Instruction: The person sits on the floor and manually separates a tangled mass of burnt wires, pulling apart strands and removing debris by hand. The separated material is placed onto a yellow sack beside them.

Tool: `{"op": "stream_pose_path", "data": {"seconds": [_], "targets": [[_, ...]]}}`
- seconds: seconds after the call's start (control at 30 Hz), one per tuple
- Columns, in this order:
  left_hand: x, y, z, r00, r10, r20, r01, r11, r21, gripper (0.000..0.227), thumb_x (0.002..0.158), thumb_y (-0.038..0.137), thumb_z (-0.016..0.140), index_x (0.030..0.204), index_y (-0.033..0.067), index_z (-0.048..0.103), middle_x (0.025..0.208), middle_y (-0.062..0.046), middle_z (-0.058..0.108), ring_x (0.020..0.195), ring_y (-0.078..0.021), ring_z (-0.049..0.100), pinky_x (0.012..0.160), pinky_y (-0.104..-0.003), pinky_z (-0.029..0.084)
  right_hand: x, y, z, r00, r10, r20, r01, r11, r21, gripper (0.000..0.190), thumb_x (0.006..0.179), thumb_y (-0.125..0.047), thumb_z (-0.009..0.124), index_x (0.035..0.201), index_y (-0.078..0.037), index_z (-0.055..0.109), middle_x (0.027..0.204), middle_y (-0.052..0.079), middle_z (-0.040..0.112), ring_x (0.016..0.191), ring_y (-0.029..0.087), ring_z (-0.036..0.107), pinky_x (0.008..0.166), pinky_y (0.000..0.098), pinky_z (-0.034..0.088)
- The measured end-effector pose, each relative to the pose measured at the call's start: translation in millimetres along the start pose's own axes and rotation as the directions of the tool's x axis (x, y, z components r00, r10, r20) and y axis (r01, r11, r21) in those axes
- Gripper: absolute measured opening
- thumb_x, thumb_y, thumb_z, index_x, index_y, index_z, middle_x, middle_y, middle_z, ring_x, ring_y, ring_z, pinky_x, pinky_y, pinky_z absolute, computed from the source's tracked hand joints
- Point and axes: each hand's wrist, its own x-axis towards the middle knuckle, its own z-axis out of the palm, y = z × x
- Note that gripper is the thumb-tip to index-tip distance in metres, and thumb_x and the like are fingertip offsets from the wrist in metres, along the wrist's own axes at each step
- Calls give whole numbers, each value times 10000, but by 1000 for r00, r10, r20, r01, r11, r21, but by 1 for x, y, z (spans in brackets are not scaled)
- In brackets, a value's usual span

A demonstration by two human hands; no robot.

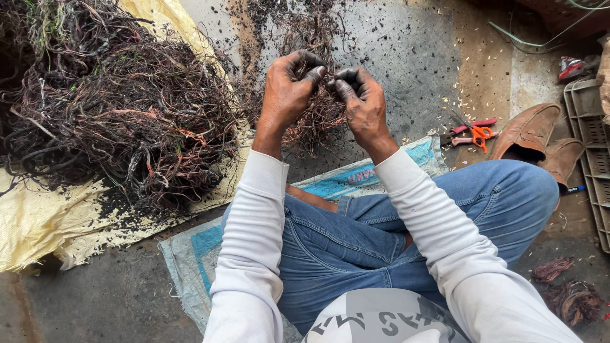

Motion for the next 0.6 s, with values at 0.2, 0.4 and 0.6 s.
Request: {"op": "stream_pose_path", "data": {"seconds": [0.2, 0.4, 0.6], "targets": [[-2, 6, 1, 996, 69, -63, -72, 997, -41, 88, 910, 119, 739, 967, 59, 769, 803, -42, 759, 709, -96, 656, 642, -281, 527, 1, -8, 4, 989, -115, -97, 106, 989, -100, 69, 1057, -23, 601, 1105, -4, 647, 994, 40, 695, 898, 103, 655, 825, 263, 582], [-2, 12, 2, 995, 11, -98, -20, 995, -100, 82, 899, 100, 730, 958, 52, 761, 792, -34, 743, 702, -94, 645, 624, -266, 511, 3, -14, 6, 992, 38, -118, -8, 970, 243, 199, 963, 15, 641, 1155, -35, 639, 1004, 49, 689, 866, 123, 672, 803, 290, 595], [1, 7, 7, 980, 147, -130, -167, 973, -158, 86, 896, 94, 745, 968, 46, 749, 853, -50, 765, 771, -100, 687, 695, -268, 562, 6, -4, -7, 999, 48, -24, -37, 945, 326, 238, 998, 19, 669, 1235, 23, 646, 1061, 73, 697, 929, 144, 676, 840, 312, 583]]}}
